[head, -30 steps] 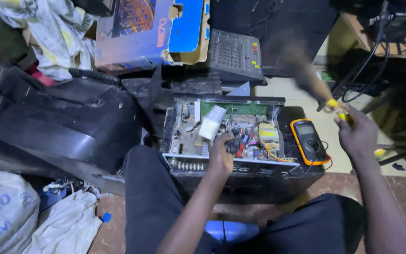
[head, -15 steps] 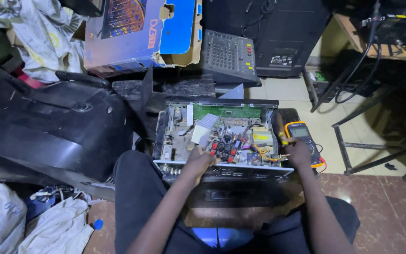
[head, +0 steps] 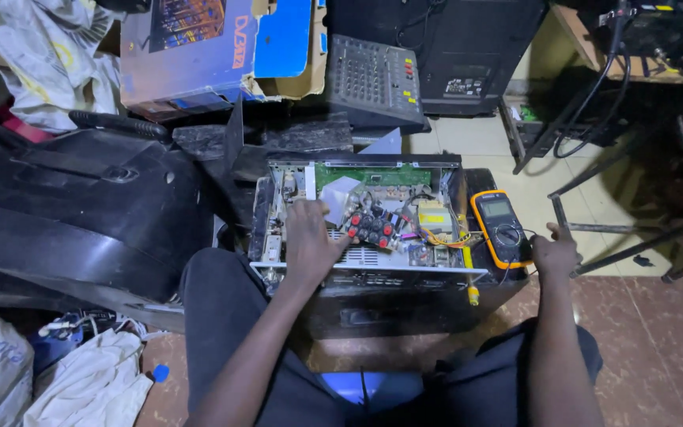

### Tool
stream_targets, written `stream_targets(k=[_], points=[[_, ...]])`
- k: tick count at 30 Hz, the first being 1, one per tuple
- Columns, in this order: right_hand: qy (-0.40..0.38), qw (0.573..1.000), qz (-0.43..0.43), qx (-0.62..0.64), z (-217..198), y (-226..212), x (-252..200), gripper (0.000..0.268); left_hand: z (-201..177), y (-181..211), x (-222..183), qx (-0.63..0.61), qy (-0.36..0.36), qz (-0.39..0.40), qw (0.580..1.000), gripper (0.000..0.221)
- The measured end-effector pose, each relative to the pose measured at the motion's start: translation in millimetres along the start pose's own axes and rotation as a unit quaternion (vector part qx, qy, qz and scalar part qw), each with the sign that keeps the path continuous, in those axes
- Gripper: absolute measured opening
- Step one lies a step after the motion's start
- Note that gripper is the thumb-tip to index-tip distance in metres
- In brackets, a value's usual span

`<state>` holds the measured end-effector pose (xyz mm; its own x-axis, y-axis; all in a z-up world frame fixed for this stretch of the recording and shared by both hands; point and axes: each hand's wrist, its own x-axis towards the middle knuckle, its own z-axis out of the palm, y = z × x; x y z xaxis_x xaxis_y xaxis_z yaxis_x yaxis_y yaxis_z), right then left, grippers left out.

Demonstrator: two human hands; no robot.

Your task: Cleaning and testing a circuit board inside an electronic device using a brush and a digital multimeter.

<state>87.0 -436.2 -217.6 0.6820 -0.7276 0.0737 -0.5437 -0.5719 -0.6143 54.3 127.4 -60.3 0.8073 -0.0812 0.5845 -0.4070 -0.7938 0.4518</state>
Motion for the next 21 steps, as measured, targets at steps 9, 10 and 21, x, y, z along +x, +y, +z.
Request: stream_targets(k=[9,10,21], points=[[-0.193,0.98,0.041,-0.02,24,-3,1,0.098,-6,-5,64,0.022,-0.257,0.279,0.925,0.049],[-0.194,0.98,0.039,-0.022,8,-20,-18,0.098,-9,1,70,0.022,-0.256,0.277,0.926,0.049],[-0.227,0.973,0.027,0.007,-21,-53,-48,0.101,27,36,165,0.043,-0.378,0.236,0.894,0.054]])
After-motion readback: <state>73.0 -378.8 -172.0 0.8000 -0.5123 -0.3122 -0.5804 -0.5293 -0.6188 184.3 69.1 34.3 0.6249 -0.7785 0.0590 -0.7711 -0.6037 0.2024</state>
